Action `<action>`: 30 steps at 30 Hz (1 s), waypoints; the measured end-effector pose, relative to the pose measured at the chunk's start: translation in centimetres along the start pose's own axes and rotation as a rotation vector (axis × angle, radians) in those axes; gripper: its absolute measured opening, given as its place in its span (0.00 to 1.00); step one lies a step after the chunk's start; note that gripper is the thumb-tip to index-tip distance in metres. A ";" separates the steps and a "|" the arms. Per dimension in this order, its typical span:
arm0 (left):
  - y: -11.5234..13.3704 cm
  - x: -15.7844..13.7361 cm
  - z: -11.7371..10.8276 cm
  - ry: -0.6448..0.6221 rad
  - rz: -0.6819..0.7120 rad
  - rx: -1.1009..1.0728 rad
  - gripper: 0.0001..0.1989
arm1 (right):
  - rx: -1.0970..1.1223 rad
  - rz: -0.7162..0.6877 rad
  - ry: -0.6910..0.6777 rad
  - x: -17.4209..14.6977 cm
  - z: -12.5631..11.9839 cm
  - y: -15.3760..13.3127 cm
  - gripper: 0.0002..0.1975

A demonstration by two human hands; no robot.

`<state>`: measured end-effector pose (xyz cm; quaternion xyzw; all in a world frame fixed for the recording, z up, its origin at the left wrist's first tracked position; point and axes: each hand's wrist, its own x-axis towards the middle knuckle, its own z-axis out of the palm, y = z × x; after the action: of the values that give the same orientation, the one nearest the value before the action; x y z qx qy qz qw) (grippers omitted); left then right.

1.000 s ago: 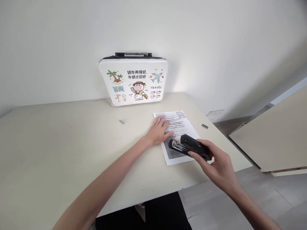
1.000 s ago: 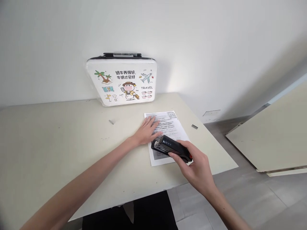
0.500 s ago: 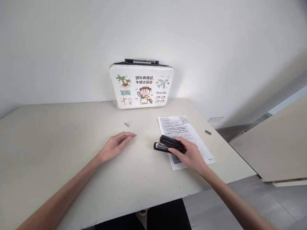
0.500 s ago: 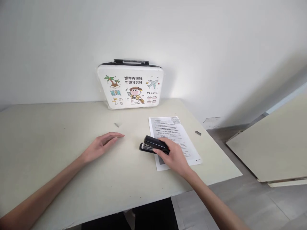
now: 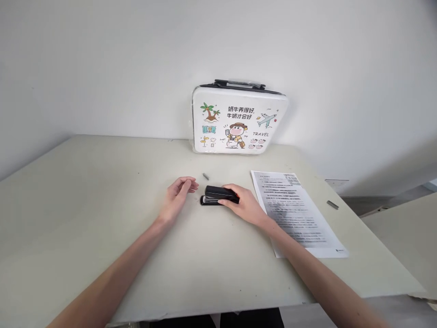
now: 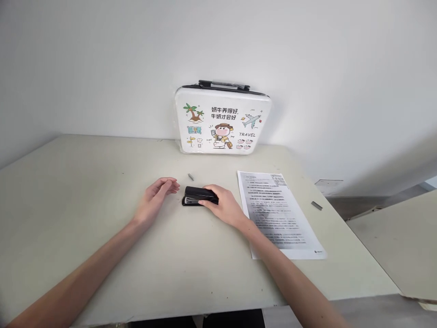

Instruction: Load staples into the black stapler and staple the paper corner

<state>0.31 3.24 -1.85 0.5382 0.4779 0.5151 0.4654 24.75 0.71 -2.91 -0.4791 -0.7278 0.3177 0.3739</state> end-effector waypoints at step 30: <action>-0.5 1.0 -0.8 0.110 -0.032 -0.023 0.14 | 0.035 0.127 0.071 -0.8 -0.4 0.1 0.22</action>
<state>-0.48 4.28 -2.22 0.4961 0.5055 0.5415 0.4529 25.32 0.07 -2.94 -0.5287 -0.6767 0.3361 0.3868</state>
